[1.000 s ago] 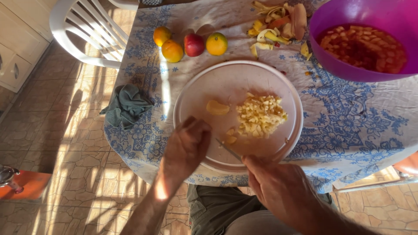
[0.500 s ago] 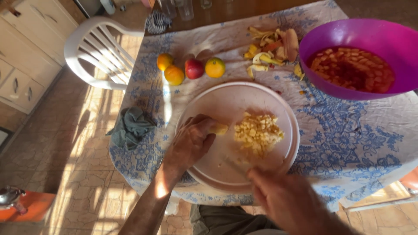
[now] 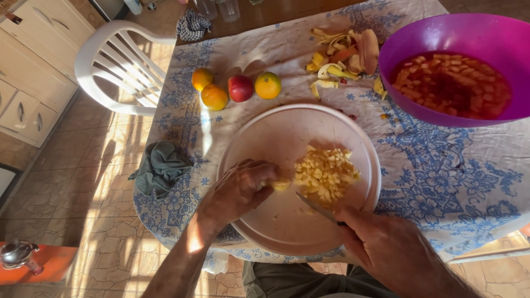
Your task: The person dices a peeled banana on a white plate and transfers the pieces into a purple bowl. Then, the person peels a red apple with a knife over the plate, removing the skin in strips.
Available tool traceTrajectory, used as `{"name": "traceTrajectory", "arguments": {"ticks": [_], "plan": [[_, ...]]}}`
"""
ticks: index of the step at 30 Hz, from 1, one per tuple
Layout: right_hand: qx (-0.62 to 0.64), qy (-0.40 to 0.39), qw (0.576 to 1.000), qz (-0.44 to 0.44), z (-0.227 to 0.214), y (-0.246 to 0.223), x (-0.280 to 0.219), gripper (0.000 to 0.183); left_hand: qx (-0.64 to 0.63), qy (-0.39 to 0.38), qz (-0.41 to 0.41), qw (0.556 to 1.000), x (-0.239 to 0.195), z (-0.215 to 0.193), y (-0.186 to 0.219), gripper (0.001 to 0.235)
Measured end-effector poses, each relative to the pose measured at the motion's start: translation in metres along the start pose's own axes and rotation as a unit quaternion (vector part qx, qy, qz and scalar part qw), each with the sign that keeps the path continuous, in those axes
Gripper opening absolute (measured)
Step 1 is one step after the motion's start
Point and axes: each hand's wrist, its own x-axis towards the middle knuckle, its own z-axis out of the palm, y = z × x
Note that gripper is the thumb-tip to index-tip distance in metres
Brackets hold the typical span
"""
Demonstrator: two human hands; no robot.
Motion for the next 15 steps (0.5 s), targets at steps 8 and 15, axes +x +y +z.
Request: {"name": "traceTrajectory", "arguments": {"ticks": [8,15], "plan": [[0.043,0.055,0.994,-0.089,-0.019,-0.010,0.009,0.019,0.015,-0.075,-0.012,0.997,0.001,-0.011,0.000,0.025],[-0.084,-0.070,0.989,-0.103,-0.031,-0.034,0.040,0.050,-0.006,-0.129,0.015,0.992,0.006,-0.006,-0.014,0.022]]}}
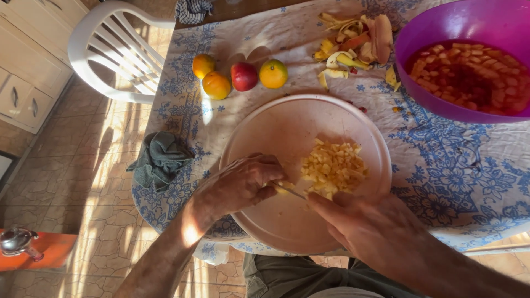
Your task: The person dices a peeled banana on a white plate and transfers the pieces into a purple bowl. Then, the person peels a red apple with a knife over the plate, removing the skin in strips.
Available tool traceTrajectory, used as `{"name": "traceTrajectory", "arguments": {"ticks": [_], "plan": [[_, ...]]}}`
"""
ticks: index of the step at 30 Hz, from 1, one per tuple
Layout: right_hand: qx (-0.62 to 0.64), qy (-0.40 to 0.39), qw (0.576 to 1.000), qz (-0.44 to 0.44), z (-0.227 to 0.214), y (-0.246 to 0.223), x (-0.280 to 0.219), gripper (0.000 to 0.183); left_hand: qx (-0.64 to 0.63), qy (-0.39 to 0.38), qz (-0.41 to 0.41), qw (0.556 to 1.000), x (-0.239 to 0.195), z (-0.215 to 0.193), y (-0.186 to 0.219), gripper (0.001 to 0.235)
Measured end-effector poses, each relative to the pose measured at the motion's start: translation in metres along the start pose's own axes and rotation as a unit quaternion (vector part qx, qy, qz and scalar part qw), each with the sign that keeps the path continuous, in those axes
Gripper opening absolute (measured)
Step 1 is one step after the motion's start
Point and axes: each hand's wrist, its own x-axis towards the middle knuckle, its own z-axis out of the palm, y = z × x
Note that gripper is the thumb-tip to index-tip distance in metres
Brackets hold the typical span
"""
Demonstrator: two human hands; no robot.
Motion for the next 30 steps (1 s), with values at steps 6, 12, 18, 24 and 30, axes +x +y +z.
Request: {"name": "traceTrajectory", "arguments": {"ticks": [6,12,18,24,30], "plan": [[-0.014,-0.009,0.998,-0.061,0.008,-0.001,0.024,0.060,-0.047,-0.023,-0.027,0.998,0.004,0.001,-0.006,0.017],[-0.060,0.076,0.992,-0.085,0.022,0.001,0.023,0.057,-0.054,-0.035,-0.011,0.998,0.008,0.002,-0.013,0.018],[-0.050,-0.002,0.996,-0.080,0.014,-0.006,0.024,0.064,-0.039,-0.035,-0.031,0.998,0.007,0.000,-0.011,0.020],[-0.085,0.031,0.990,-0.106,0.042,-0.006,0.022,0.066,-0.041,-0.035,-0.019,0.998,0.008,0.000,-0.014,0.022],[-0.093,0.026,0.988,-0.122,0.039,-0.002,0.025,0.068,-0.029,-0.026,-0.042,0.998,0.005,-0.003,-0.003,0.018]]}}
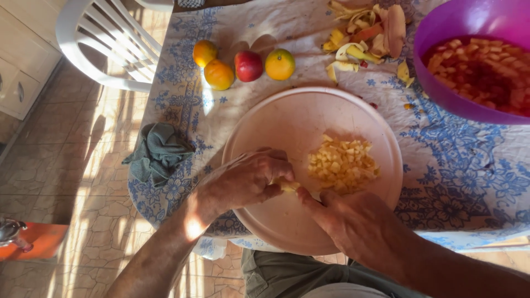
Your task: The person dices a peeled banana on a white plate and transfers the pieces into a purple bowl. Then, the person peels a red apple with a knife over the plate, removing the skin in strips.
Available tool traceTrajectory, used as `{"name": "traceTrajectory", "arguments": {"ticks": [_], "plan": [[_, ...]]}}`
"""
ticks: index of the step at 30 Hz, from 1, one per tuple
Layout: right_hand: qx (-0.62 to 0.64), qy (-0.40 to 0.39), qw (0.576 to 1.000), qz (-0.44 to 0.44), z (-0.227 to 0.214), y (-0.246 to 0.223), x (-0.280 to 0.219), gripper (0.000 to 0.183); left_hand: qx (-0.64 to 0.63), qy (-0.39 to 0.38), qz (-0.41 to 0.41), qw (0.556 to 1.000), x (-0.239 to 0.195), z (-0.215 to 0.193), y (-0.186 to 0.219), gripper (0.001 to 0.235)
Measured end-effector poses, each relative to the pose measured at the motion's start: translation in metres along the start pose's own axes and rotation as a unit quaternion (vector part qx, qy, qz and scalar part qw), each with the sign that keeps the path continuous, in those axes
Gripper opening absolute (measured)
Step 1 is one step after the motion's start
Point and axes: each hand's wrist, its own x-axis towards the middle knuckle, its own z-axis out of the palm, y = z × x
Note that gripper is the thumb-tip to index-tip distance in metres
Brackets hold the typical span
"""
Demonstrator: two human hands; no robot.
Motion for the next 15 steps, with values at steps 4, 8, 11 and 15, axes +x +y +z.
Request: {"name": "traceTrajectory", "arguments": {"ticks": [4,8,11,15], "plan": [[0.008,-0.058,0.998,0.023,-0.007,-0.001,0.003,0.063,-0.032,0.003,0.030,0.999,-0.003,0.000,0.005,0.034],[0.069,-0.057,0.995,0.036,-0.028,0.005,0.003,0.069,-0.020,0.052,0.080,0.995,-0.002,0.001,0.000,0.020],[0.125,-0.089,0.986,0.059,-0.040,0.005,-0.009,0.074,-0.026,0.056,0.078,0.995,-0.004,0.004,0.001,0.021],[0.114,-0.236,0.947,0.186,-0.061,0.013,-0.020,0.056,-0.023,0.080,0.090,0.992,-0.006,0.010,-0.006,0.022]]}}
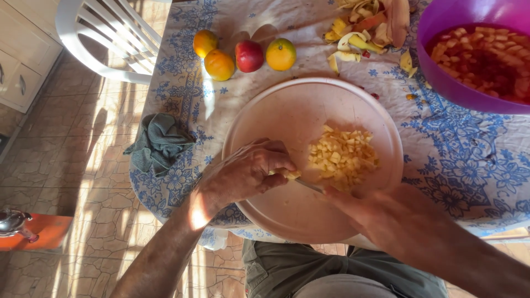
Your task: The person dices a peeled banana on a white plate and transfers the pieces into a purple bowl. Then, the person peels a red apple with a knife over the plate, removing the skin in strips.
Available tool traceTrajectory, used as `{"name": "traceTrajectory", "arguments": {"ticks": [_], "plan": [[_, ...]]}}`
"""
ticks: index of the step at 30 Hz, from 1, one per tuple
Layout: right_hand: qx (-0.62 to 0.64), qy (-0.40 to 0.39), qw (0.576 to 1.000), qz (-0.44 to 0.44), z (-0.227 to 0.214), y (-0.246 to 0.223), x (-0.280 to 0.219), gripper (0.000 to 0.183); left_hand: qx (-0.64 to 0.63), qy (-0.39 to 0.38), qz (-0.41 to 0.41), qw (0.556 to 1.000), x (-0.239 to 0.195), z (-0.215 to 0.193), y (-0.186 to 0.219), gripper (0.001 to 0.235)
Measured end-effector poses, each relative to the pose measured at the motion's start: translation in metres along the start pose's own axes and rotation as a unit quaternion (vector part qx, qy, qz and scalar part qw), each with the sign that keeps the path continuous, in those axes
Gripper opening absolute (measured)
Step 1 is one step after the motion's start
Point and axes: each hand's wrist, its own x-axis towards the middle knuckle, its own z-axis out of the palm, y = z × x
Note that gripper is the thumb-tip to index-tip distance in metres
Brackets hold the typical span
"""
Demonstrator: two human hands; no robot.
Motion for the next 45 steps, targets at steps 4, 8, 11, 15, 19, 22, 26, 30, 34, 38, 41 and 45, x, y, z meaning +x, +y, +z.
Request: {"name": "traceTrajectory", "arguments": {"ticks": [4,8,11,15,19,22,26,30,34,38,41,45], "plan": [[0.042,0.078,0.996,-0.011,0.037,0.037,-0.017,0.069,0.022,-0.008,-0.033,0.999,-0.001,-0.001,0.016,0.015],[0.072,0.291,0.950,-0.093,0.060,0.051,-0.031,0.059,0.025,0.005,-0.052,0.998,-0.003,0.007,0.031,0.018],[0.126,0.354,0.922,-0.097,0.069,0.035,-0.034,0.053,0.049,0.056,-0.086,0.994,-0.006,0.030,0.038,0.024],[0.205,0.358,0.910,-0.051,0.081,0.009,-0.031,0.051,0.067,0.134,-0.202,0.968,-0.012,0.054,0.056,0.044],[0.188,0.325,0.924,-0.073,0.080,0.006,-0.022,0.060,0.042,0.143,-0.173,0.974,-0.019,0.047,0.069,0.040],[0.132,0.333,0.932,-0.060,0.074,0.003,-0.020,0.059,0.021,0.175,-0.129,0.976,-0.019,0.050,0.072,0.020],[0.098,0.333,0.936,-0.052,0.074,0.004,-0.013,0.061,0.008,0.211,-0.140,0.967,-0.016,0.056,0.072,0.017],[0.105,0.333,0.936,-0.048,0.069,0.002,-0.016,0.065,0.004,0.224,-0.158,0.962,-0.016,0.058,0.075,0.013],[0.082,0.343,0.934,-0.050,0.072,-0.001,-0.011,0.061,0.012,0.236,-0.147,0.961,-0.016,0.060,0.075,0.011],[0.023,0.279,0.960,-0.004,0.077,-0.003,-0.005,0.062,0.010,0.245,-0.135,0.960,-0.016,0.060,0.075,0.014],[0.035,0.291,0.956,-0.007,0.073,-0.003,-0.010,0.060,0.012,0.249,-0.135,0.959,-0.018,0.062,0.076,0.013],[0.032,0.315,0.948,-0.023,0.072,-0.003,-0.012,0.061,0.022,0.250,-0.127,0.960,-0.015,0.060,0.076,0.011]]}}
